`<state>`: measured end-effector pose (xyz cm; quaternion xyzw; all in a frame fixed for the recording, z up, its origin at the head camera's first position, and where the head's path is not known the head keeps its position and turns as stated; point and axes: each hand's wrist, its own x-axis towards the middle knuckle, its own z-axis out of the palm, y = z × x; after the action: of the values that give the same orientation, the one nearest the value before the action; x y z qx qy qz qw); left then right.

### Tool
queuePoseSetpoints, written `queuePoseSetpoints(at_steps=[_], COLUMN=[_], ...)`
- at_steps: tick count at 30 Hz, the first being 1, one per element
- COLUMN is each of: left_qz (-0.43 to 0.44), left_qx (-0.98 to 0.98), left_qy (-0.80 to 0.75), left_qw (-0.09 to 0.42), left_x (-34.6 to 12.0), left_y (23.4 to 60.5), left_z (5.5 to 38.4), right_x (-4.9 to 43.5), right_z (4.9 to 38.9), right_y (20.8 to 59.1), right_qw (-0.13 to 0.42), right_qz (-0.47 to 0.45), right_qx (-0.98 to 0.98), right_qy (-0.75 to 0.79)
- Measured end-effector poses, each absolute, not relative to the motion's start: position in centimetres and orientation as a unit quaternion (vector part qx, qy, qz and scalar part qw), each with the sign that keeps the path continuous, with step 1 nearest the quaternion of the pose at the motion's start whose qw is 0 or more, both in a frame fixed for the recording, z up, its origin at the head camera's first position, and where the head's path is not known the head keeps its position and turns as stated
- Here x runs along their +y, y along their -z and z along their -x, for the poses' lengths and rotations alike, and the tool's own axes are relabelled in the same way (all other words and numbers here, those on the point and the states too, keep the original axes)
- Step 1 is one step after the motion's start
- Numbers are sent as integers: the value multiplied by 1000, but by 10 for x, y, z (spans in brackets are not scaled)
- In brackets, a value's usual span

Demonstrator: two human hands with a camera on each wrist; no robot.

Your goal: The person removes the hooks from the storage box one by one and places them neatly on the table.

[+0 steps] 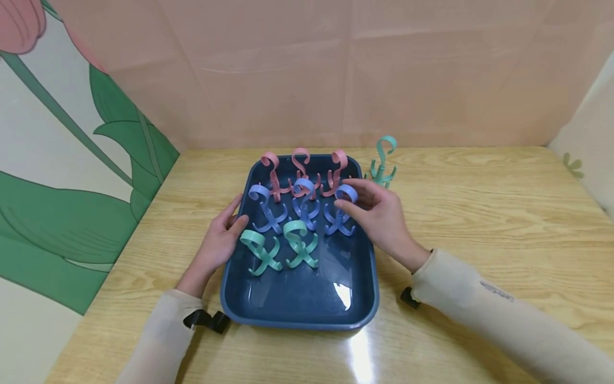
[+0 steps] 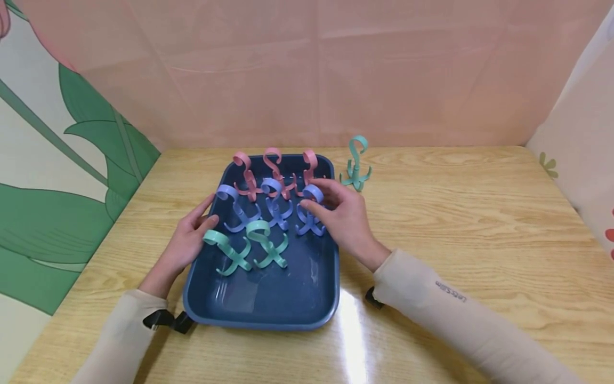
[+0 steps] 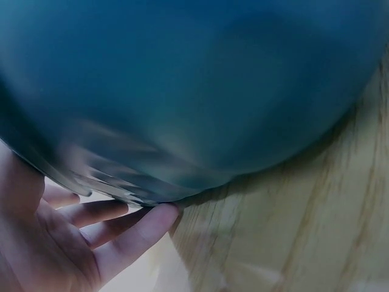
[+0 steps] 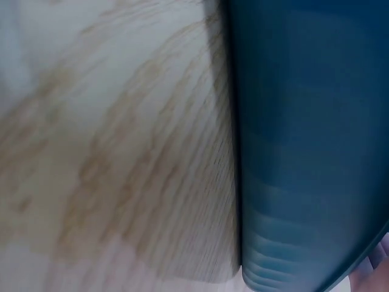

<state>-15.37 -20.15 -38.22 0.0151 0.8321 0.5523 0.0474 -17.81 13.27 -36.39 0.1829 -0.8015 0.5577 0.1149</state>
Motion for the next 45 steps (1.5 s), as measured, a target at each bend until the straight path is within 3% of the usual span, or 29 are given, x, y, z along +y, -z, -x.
queuePoseSetpoints(at_steps=[20,45], left_qz=[-18,-20], left_qx=[828,824], left_qy=[-558,-565], left_qw=[50,50], left_x=[-202,-202], left_y=[384,384], left_z=[155,154], right_x=[124,125], right_z=[181,179], right_y=[369,365], right_qw=[172,167], right_qz=[-186,-193], right_qx=[-788,-776], right_qy=[-562,-577])
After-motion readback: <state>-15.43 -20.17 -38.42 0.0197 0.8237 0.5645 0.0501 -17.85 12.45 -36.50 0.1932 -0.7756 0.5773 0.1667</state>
